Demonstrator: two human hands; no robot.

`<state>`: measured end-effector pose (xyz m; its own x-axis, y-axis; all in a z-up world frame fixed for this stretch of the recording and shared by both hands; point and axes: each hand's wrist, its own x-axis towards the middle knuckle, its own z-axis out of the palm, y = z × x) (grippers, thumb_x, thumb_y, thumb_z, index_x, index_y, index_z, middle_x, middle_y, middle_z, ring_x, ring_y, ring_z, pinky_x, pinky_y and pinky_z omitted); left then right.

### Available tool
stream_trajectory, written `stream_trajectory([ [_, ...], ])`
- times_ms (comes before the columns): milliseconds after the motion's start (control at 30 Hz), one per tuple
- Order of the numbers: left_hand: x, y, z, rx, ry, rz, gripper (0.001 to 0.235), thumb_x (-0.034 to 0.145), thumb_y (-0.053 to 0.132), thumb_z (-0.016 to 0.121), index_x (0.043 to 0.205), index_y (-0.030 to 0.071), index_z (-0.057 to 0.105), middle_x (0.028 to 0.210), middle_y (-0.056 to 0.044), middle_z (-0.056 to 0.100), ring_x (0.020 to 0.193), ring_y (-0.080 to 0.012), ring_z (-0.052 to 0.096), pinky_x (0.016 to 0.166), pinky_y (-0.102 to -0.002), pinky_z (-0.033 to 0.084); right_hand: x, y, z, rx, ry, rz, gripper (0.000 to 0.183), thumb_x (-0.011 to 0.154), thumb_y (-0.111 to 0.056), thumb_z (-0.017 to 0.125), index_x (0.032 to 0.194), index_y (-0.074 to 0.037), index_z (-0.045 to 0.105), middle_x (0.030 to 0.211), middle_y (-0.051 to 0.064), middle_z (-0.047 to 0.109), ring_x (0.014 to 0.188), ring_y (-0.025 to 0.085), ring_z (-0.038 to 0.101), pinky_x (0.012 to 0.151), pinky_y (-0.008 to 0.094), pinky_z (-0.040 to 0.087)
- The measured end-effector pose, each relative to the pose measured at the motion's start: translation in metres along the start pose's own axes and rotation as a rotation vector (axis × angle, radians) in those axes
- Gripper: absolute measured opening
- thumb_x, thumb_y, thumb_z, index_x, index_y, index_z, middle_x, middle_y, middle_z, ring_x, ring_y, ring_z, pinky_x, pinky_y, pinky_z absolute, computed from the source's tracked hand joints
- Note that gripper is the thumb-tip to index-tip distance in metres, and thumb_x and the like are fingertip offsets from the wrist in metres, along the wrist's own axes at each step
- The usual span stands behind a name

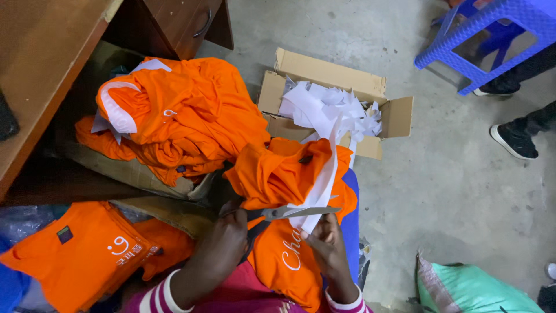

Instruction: The person uses scissors to cut white paper into strips while seated. They repeatedly pick up sheets of paper, cut them, and place the cut pieces into a nearby cardboard box.

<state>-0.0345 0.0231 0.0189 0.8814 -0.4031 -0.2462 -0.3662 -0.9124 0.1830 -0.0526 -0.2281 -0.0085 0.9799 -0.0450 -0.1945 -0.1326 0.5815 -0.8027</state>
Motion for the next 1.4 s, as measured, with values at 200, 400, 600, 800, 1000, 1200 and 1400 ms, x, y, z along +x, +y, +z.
stream_trajectory([
  [200,-0.010,-0.009,0.013,0.202,0.131,0.021,0.011,0.083,0.009,0.064,0.086,0.014,0.055,0.072,-0.010,0.067,0.059,-0.0241,0.069,0.051,-0.039,0.056,-0.006,0.022,-0.035,-0.410,0.005,0.054,0.035,0.079,-0.025,0.095,0.106,-0.015,0.075,0.066,-0.010,0.050,0.063,0.003,0.043,0.060,0.025,0.034],
  [400,-0.018,-0.002,-0.003,-0.241,-0.386,-0.020,0.030,0.091,0.029,0.069,0.107,0.005,0.060,0.091,-0.019,0.076,0.082,-0.0465,0.075,0.068,-0.059,0.057,0.001,0.021,-0.016,-0.282,0.042,-0.084,0.006,0.093,-0.007,0.078,0.089,-0.003,0.078,0.084,0.000,0.074,0.080,0.010,0.062,0.074,0.030,0.052],
  [600,-0.019,0.014,-0.032,-0.608,-0.613,-0.165,0.028,0.094,0.028,0.061,0.112,0.007,0.056,0.109,-0.019,0.073,0.103,-0.0451,0.071,0.083,-0.055,0.053,-0.005,0.009,0.004,-0.562,0.005,-0.065,0.011,0.088,-0.011,0.079,0.087,-0.005,0.087,0.094,0.005,0.079,0.090,0.016,0.071,0.082,0.031,0.054],
  [800,-0.014,0.015,-0.014,-0.601,-0.544,-0.119,0.014,0.092,0.017,0.054,0.098,0.005,0.059,0.098,-0.025,0.073,0.094,-0.0509,0.070,0.074,-0.060,0.048,-0.005,-0.007,0.021,-0.598,-0.019,-0.084,0.019,0.092,-0.016,0.074,0.082,-0.004,0.084,0.083,0.007,0.082,0.081,0.018,0.074,0.076,0.032,0.056],
  [1000,0.000,0.024,-0.010,-0.749,-0.514,-0.012,0.013,0.090,0.015,0.059,0.079,0.010,0.054,0.076,-0.011,0.069,0.064,-0.0336,0.066,0.063,-0.050,0.045,-0.011,0.012,0.008,-0.481,-0.003,0.046,0.019,0.089,-0.013,0.079,0.081,0.004,0.083,0.082,0.011,0.080,0.077,0.020,0.076,0.069,0.030,0.062],
  [1200,0.001,0.021,0.052,-0.629,-0.348,0.064,0.005,0.086,0.009,0.054,0.087,0.006,0.057,0.087,-0.021,0.067,0.079,-0.0455,0.064,0.067,-0.057,0.043,-0.010,0.013,-0.006,-0.502,0.005,0.164,0.023,0.092,-0.019,0.079,0.083,0.001,0.084,0.075,0.003,0.079,0.069,0.008,0.063,0.061,0.025,0.045],
  [1400,0.008,0.032,0.010,-0.412,-0.305,-0.125,0.010,0.094,0.007,0.051,0.102,0.005,0.056,0.085,-0.020,0.075,0.077,-0.0441,0.076,0.059,-0.056,0.055,0.006,-0.017,-0.016,-0.499,0.051,0.011,0.065,0.088,-0.040,0.078,0.140,-0.003,0.062,0.132,0.010,0.071,0.119,0.021,0.066,0.100,0.037,0.053],
])
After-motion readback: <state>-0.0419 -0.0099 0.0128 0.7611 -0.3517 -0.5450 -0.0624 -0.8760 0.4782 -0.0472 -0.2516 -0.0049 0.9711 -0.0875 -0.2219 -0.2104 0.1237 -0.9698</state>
